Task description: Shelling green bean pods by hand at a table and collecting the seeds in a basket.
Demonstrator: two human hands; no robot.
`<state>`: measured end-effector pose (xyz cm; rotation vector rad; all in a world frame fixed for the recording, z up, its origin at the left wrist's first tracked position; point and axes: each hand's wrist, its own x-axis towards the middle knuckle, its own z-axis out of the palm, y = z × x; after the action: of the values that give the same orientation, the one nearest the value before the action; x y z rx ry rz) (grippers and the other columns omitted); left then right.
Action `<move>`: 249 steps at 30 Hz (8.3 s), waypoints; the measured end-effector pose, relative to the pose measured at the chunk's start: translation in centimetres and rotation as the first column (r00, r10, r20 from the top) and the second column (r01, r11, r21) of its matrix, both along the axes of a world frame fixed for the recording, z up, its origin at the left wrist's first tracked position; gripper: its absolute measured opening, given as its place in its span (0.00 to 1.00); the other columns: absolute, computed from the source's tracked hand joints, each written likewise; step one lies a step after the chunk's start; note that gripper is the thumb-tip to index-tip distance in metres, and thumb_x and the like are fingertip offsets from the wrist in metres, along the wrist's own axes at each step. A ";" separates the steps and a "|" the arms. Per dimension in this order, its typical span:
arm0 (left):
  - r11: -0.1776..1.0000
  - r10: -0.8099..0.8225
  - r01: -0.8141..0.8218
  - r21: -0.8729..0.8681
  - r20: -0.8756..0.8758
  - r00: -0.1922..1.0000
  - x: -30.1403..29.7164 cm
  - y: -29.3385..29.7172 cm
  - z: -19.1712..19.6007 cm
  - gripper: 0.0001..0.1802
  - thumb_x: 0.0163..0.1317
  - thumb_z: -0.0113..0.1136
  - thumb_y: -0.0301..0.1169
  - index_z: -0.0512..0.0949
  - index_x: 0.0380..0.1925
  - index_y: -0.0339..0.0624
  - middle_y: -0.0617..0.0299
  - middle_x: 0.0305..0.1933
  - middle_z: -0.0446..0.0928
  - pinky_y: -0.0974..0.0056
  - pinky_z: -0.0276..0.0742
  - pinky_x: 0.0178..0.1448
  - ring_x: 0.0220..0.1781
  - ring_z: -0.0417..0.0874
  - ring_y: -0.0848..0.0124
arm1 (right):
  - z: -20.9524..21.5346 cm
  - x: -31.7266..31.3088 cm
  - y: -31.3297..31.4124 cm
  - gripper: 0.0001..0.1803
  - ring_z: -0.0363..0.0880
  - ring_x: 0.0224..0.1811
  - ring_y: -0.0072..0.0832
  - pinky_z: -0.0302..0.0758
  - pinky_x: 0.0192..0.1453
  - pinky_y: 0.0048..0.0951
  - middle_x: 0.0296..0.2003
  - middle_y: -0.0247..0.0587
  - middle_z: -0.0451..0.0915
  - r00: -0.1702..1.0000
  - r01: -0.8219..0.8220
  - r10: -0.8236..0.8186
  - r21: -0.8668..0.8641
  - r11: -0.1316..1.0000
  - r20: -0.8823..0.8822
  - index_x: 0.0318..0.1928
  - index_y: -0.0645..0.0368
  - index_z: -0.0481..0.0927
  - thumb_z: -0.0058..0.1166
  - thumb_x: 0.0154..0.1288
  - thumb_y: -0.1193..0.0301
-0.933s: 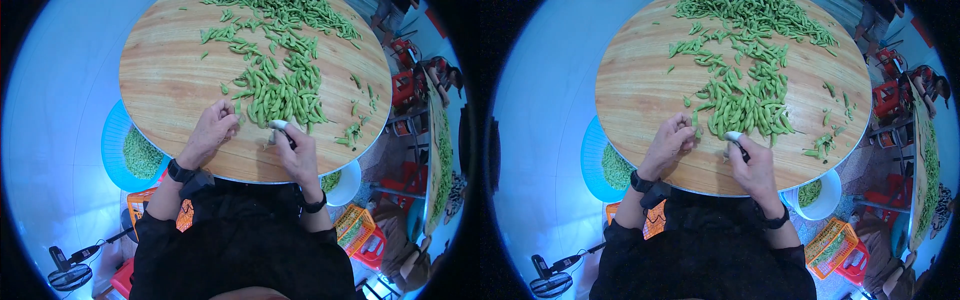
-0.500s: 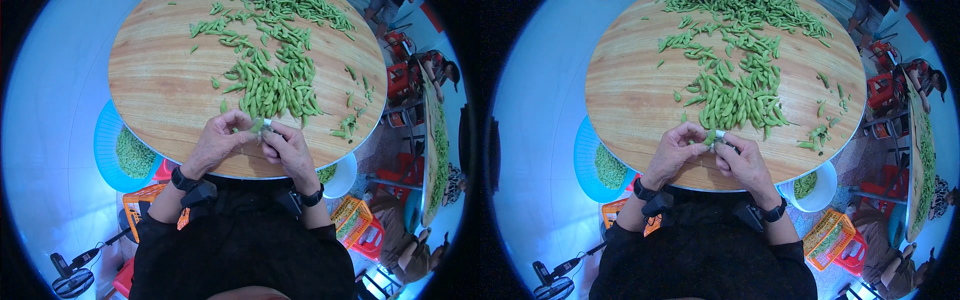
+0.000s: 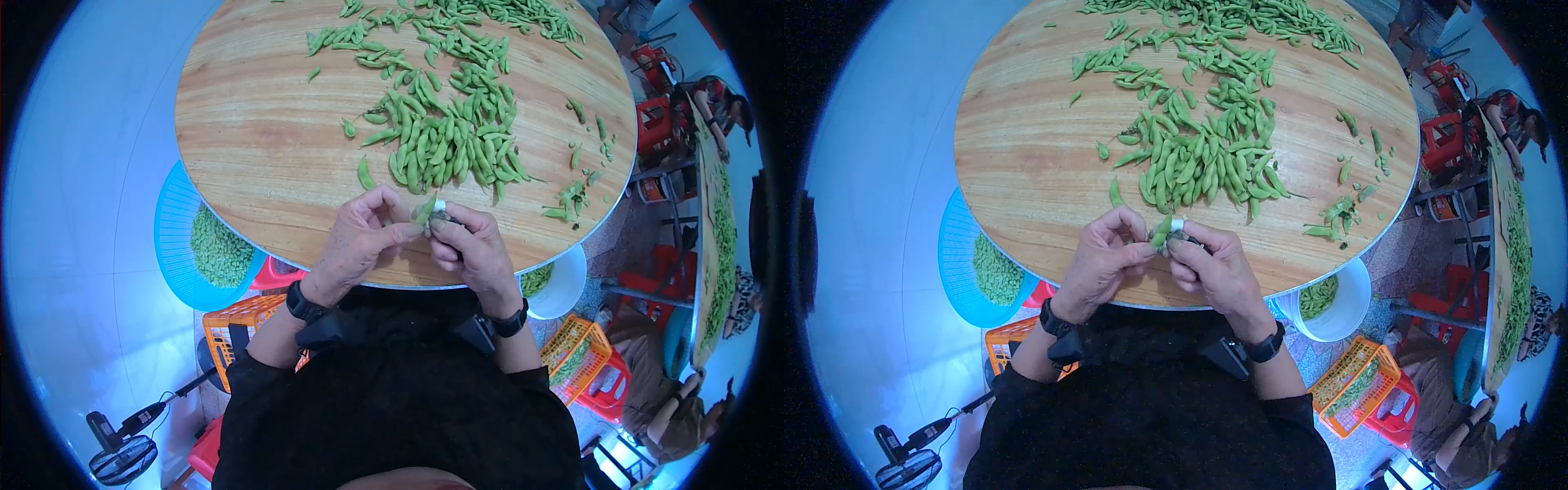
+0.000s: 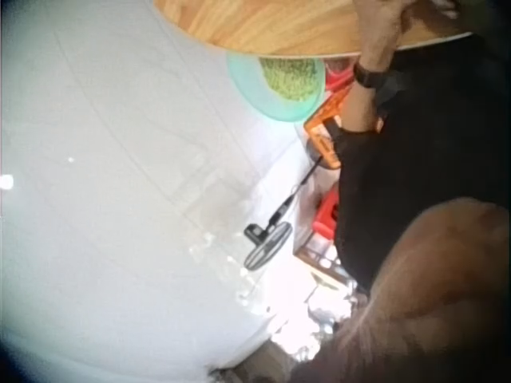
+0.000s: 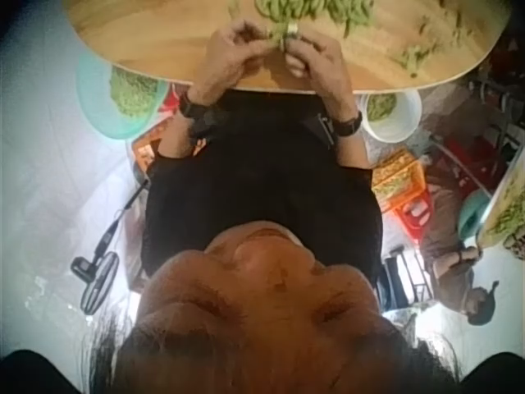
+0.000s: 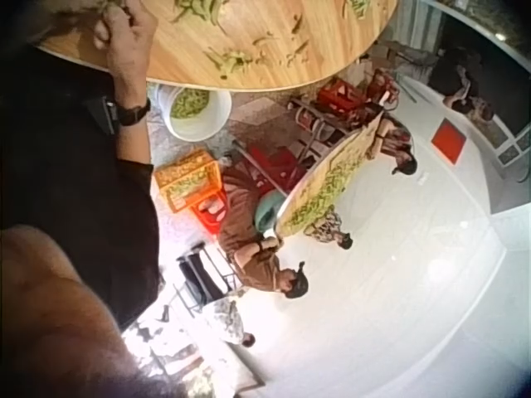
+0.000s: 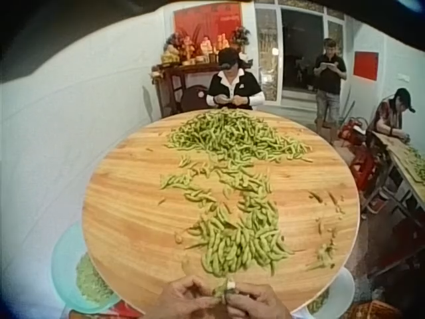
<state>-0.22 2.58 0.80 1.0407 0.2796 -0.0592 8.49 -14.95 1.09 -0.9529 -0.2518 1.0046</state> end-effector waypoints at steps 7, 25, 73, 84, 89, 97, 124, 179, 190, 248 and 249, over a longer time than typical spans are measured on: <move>0.906 -0.010 0.008 -0.424 -0.001 1.000 0.5 -1.9 -0.2 0.16 0.58 0.66 0.25 0.71 0.44 0.42 0.67 0.34 0.76 0.75 0.62 0.25 0.26 0.71 0.83 | 0.8 0.4 -0.8 0.11 0.61 0.20 0.12 0.57 0.21 0.16 0.25 0.27 0.71 0.996 -0.039 0.036 -0.032 0.999 -0.084 0.48 0.66 0.78 0.49 0.70 0.74; 0.997 0.004 0.001 0.080 -0.059 0.998 1.2 -2.5 -0.9 0.15 0.73 0.45 0.31 0.76 0.52 0.37 0.73 0.23 0.69 0.77 0.59 0.25 0.21 0.63 0.84 | -0.7 -3.3 2.3 0.10 0.74 0.28 0.44 0.72 0.29 0.38 0.29 0.48 0.70 0.198 0.615 -0.005 -0.120 0.779 0.980 0.41 0.68 0.75 0.52 0.56 0.83; 0.843 0.156 -0.128 -0.522 0.011 0.988 1.1 -2.9 -0.6 0.16 0.63 0.47 0.22 0.76 0.50 0.30 0.65 0.34 0.73 0.74 0.62 0.31 0.31 0.65 0.80 | -0.3 -1.6 1.7 0.10 0.68 0.20 0.16 0.66 0.23 0.23 0.22 0.31 0.73 0.784 0.444 -0.261 -0.215 0.870 0.563 0.47 0.64 0.79 0.52 0.66 0.77; 0.642 0.154 -0.107 0.759 0.009 0.988 0.8 5.6 2.3 0.12 0.64 0.58 0.33 0.83 0.42 0.40 0.68 0.25 0.78 0.67 0.70 0.29 0.24 0.74 0.76 | -0.4 3.5 -15.1 0.12 0.62 0.17 0.08 0.55 0.19 0.13 0.20 0.23 0.71 0.382 0.894 -0.532 -0.154 0.422 0.756 0.49 0.63 0.80 0.51 0.70 0.72; 0.125 -0.123 -0.092 0.988 0.107 0.987 2.9 8.1 0.7 0.10 0.58 0.62 0.33 0.83 0.39 0.45 0.55 0.28 0.81 0.56 0.75 0.36 0.31 0.82 0.60 | -4.9 5.6 -25.6 0.15 0.77 0.23 0.28 0.70 0.26 0.28 0.26 0.42 0.81 0.260 0.951 0.197 -0.286 0.116 0.945 0.50 0.65 0.79 0.52 0.66 0.71; -0.042 -0.180 -0.113 0.993 0.104 0.978 2.7 7.6 0.7 0.11 0.55 0.64 0.32 0.80 0.36 0.39 0.57 0.28 0.79 0.58 0.75 0.36 0.28 0.79 0.58 | -0.1 3.1 -13.6 0.16 0.80 0.32 0.24 0.75 0.37 0.26 0.33 0.43 0.83 0.198 0.928 -0.001 -0.187 0.322 0.980 0.53 0.63 0.78 0.47 0.66 0.78; 0.987 0.055 -0.069 -0.144 -0.095 0.994 -0.3 -1.5 0.1 0.07 0.60 0.65 0.28 0.76 0.29 0.39 0.68 0.22 0.73 0.75 0.60 0.25 0.24 0.68 0.84 | 0.5 -0.3 -0.4 0.13 0.59 0.20 0.11 0.58 0.22 0.16 0.20 0.22 0.67 0.974 0.050 -0.014 -0.155 0.987 0.227 0.51 0.65 0.77 0.47 0.72 0.72; -0.002 0.392 -0.358 0.934 0.330 0.859 -7.6 15.7 2.8 0.09 0.63 0.58 0.26 0.82 0.41 0.36 0.58 0.39 0.82 0.68 0.74 0.51 0.45 0.81 0.70 | -3.6 6.3 -19.6 0.16 0.84 0.33 0.40 0.77 0.37 0.34 0.33 0.59 0.81 0.170 0.985 0.291 -0.151 -0.087 0.941 0.54 0.64 0.77 0.49 0.67 0.73; -0.059 -0.249 -0.222 0.973 0.201 0.948 6.6 12.2 0.9 0.08 0.54 0.62 0.22 0.80 0.36 0.39 0.56 0.37 0.74 0.61 0.76 0.42 0.38 0.79 0.59 | 0.9 0.9 -5.0 0.16 0.80 0.32 0.25 0.75 0.36 0.26 0.32 0.42 0.82 0.220 0.837 -0.084 -0.144 0.529 0.972 0.53 0.64 0.78 0.47 0.65 0.82; 0.973 0.058 -0.048 0.226 -0.038 0.998 -0.7 -1.2 -0.2 0.12 0.71 0.51 0.34 0.80 0.40 0.37 0.70 0.21 0.72 0.74 0.68 0.26 0.23 0.74 0.81 | 0.8 -1.1 2.2 0.12 0.73 0.30 0.23 0.69 0.33 0.24 0.29 0.38 0.74 0.442 0.471 -0.098 -0.138 0.871 0.892 0.47 0.65 0.78 0.50 0.63 0.81; 0.973 0.059 -0.049 0.226 -0.039 0.997 -0.7 -1.2 -0.5 0.12 0.71 0.51 0.34 0.80 0.40 0.37 0.70 0.21 0.72 0.74 0.68 0.26 0.23 0.74 0.81 | 0.7 -1.1 2.2 0.12 0.73 0.31 0.21 0.69 0.34 0.23 0.31 0.37 0.75 0.486 0.491 -0.138 -0.140 0.860 0.863 0.48 0.65 0.78 0.51 0.64 0.80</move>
<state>-0.89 1.42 0.32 1.2577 0.3624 -0.0018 7.44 -12.79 1.82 -1.7469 -0.6702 0.1431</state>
